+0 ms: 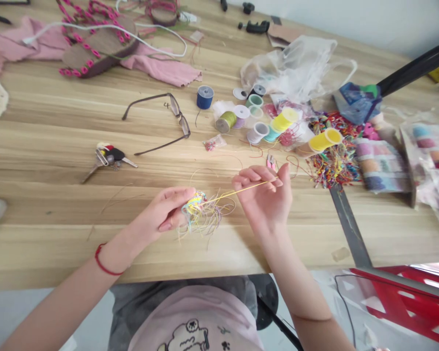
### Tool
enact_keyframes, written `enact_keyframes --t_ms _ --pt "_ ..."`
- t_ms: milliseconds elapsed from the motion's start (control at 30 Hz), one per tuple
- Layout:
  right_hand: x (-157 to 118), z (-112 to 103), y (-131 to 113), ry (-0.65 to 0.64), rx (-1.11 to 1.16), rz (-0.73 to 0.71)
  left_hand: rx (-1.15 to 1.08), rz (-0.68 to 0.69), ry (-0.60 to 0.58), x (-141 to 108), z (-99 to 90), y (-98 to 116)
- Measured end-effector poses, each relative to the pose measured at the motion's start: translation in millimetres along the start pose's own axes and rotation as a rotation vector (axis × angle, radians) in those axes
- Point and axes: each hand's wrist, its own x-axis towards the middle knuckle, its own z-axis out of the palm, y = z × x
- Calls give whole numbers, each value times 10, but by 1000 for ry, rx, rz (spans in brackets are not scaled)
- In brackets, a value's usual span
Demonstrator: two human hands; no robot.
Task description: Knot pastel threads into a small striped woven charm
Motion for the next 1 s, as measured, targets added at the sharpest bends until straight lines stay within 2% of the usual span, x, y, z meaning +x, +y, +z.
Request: enact_keyframes --t_ms 200,400,467,567,667,833,1000 --pt "62 -61 13 -78 -84 -59 19 -22 -16 -8 21 21" --pt "82 -9 -12 -110 -1 3 21 -32 -40 -22 25 9" --pt "61 24 -18 -156 30 28 25 -36 -44 -23 20 5" --pt "-16 60 -4 -292 45 86 35 -50 -29 -21 24 10" --pt "-133 76 48 -370 -83 148 28 -71 -17 -22 42 22" --pt "-269 115 158 -388 -421 167 42 -74 -33 -31 55 30" --pt "-293 135 204 -406 -513 214 43 -88 -12 -20 48 9"
